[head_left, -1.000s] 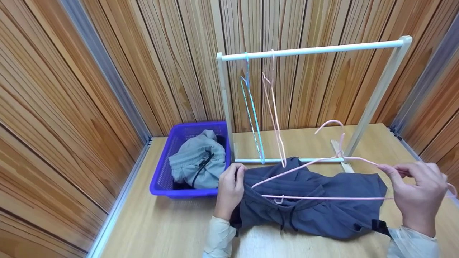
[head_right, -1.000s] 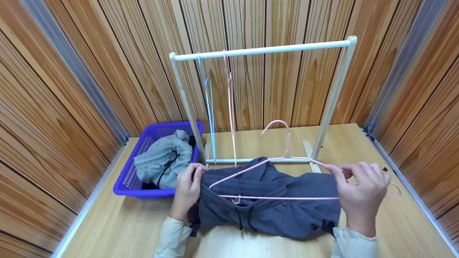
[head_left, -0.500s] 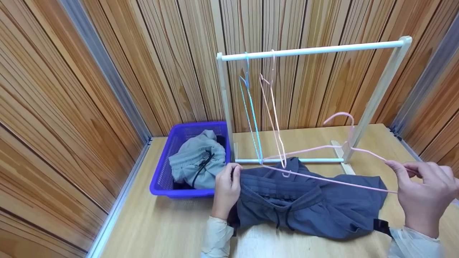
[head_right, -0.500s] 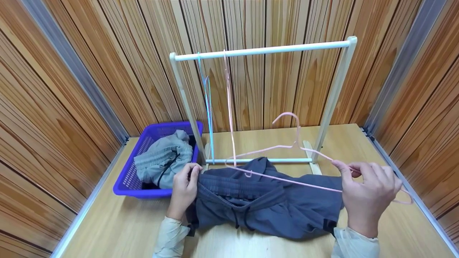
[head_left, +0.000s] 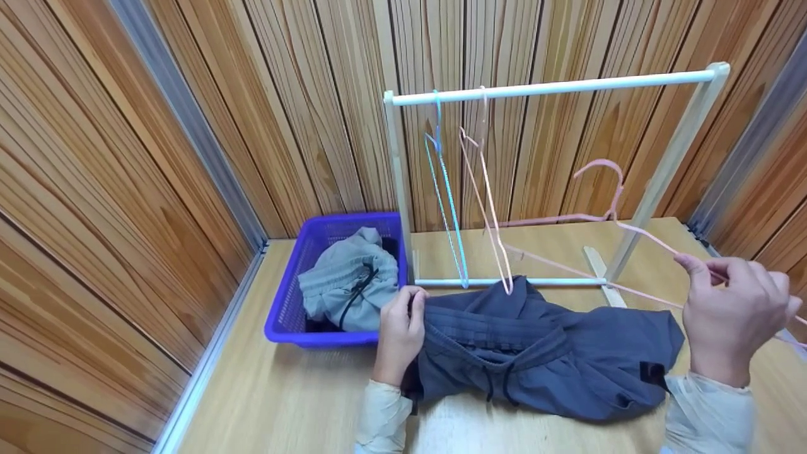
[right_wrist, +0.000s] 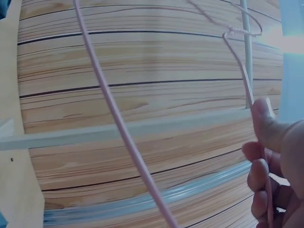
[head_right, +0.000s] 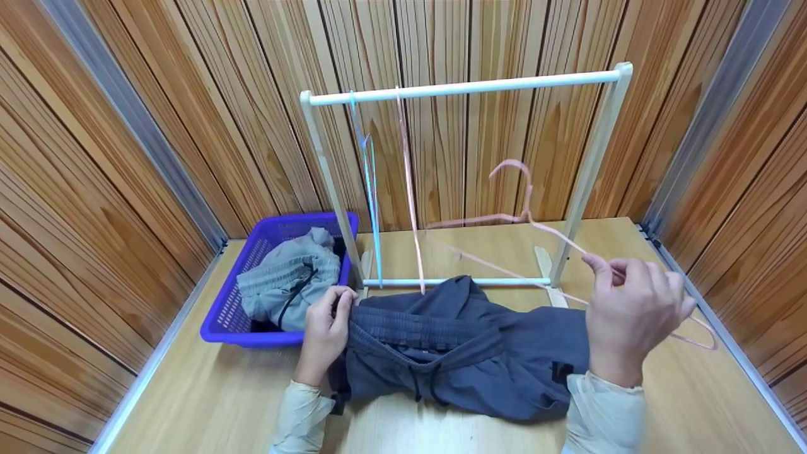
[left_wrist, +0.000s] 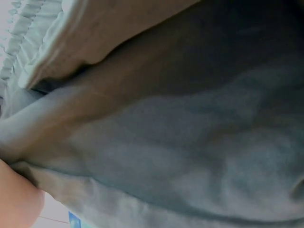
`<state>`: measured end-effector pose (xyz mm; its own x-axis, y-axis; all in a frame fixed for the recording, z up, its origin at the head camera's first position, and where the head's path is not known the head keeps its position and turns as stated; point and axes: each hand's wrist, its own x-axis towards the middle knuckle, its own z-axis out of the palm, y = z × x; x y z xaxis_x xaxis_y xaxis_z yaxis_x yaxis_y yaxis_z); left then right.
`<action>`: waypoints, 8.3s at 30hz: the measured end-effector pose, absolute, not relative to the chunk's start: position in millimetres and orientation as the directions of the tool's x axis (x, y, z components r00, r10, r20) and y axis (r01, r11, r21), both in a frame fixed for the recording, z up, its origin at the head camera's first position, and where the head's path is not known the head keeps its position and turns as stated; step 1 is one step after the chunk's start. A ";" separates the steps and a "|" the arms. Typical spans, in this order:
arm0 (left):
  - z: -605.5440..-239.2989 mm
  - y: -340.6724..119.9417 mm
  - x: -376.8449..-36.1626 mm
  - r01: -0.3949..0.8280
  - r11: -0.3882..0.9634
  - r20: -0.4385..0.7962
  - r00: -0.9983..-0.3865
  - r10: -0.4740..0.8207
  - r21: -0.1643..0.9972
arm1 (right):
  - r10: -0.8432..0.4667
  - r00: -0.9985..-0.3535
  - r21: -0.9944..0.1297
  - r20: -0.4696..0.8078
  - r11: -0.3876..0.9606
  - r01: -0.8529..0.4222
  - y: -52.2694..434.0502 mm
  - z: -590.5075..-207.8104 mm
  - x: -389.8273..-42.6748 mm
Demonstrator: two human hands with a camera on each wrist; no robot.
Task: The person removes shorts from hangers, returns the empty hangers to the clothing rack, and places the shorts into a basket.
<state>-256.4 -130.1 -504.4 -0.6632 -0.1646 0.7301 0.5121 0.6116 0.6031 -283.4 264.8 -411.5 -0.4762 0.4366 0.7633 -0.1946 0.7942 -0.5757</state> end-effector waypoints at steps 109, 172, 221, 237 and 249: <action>-502.8 -122.7 -253.5 0.546 0.604 0.747 -0.652 -0.130 0.581 | 0.323 -0.580 -0.589 0.748 0.726 -0.356 137.8 -351.8 -347.7; -501.9 -127.0 -253.2 0.535 0.598 0.731 -0.669 -0.132 0.598 | 0.566 -0.499 -0.751 0.656 0.423 -0.508 187.2 -473.8 -310.0; -518.9 -314.7 -191.4 0.065 0.705 0.667 -0.393 -0.633 0.707 | -0.606 -0.795 -0.606 0.020 0.625 -0.491 138.2 -540.7 -316.2; -546.0 -323.5 -195.2 -0.077 0.456 0.345 -0.547 -0.762 0.887 | -0.606 -0.790 -0.579 -0.090 0.677 -0.453 118.3 -543.4 -309.6; -550.8 -325.0 -201.5 -0.092 0.352 0.212 -0.648 -0.731 0.931 | -0.593 -0.799 -0.486 -0.097 0.729 -0.482 102.4 -549.1 -304.4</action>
